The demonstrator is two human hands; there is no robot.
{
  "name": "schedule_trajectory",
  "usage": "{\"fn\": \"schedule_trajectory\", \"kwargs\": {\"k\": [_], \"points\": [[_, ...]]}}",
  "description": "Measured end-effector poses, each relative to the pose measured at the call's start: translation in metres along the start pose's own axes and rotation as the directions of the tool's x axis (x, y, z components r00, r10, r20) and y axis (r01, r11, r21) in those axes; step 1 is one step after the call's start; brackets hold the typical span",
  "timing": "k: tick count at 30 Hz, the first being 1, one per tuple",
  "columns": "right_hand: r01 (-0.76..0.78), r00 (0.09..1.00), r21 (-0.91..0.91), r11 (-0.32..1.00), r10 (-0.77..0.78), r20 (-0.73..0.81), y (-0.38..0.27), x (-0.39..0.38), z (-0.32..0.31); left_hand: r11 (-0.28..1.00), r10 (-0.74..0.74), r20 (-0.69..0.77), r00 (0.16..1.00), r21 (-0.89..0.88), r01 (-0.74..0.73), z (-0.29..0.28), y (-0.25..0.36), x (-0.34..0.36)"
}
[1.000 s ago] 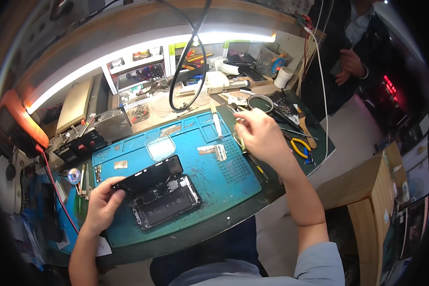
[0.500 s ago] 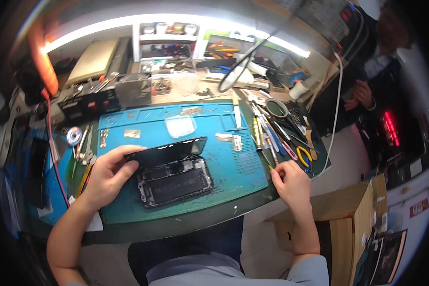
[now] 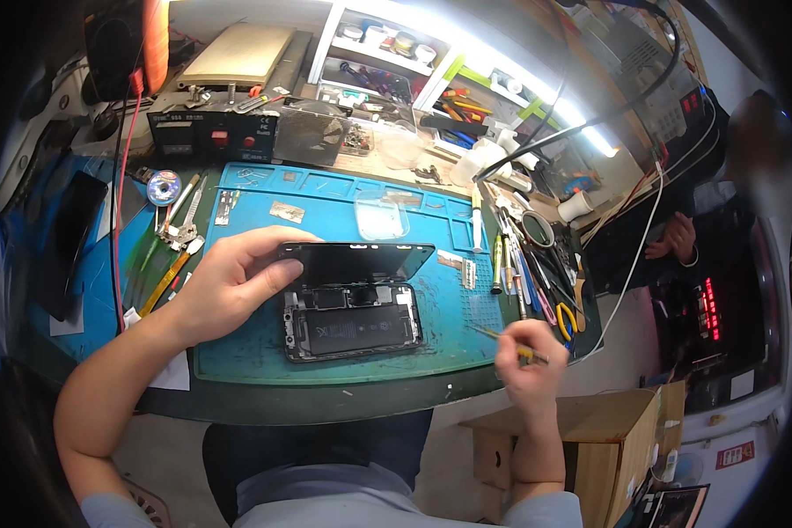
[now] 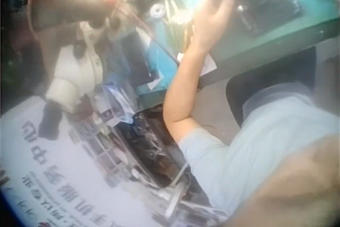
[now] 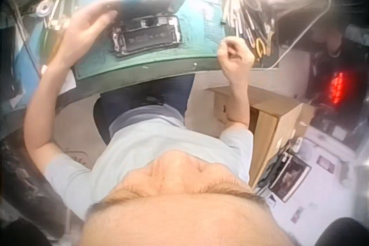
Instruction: The person disassembles a smartphone by removing the screen and internal components using a screwdriver and tweezers. They then reassemble the device, securing the screen and reconnecting internal parts.
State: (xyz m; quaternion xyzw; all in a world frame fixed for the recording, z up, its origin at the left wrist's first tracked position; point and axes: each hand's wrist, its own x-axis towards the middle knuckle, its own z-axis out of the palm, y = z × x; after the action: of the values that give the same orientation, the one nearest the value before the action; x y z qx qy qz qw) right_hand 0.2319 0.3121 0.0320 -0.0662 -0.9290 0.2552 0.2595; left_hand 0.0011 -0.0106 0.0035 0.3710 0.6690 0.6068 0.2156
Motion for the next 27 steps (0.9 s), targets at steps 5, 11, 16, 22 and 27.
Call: {"fn": "schedule_trajectory", "kwargs": {"k": [5,11,16,22,27], "points": [[0.087,0.976,-0.032,0.996,-0.079,0.203,-0.025,0.009,0.004,0.995,0.018,0.015,1.0,-0.097,-0.016,-0.001,-0.003,0.0],[0.463,0.833,0.201,0.863,-0.501,0.235,-0.047,0.027,0.053,0.982,-0.032,0.02,0.999,-0.186,0.035,0.0,-0.004,0.0],[0.496,0.846,0.132,0.858,-0.512,0.151,-0.049,0.028,0.073,0.981,-0.055,0.045,0.997,-0.185,0.063,-0.002,-0.002,0.001],[0.466,0.869,0.126,0.876,-0.48,0.124,-0.049,0.026,0.076,0.976,-0.07,0.058,0.996,-0.204,0.081,-0.002,-0.001,0.001],[0.496,0.857,0.112,0.861,-0.506,0.101,-0.046,0.027,0.081,0.978,-0.057,0.057,0.997,-0.199,0.068,-0.001,-0.002,0.002]]}}
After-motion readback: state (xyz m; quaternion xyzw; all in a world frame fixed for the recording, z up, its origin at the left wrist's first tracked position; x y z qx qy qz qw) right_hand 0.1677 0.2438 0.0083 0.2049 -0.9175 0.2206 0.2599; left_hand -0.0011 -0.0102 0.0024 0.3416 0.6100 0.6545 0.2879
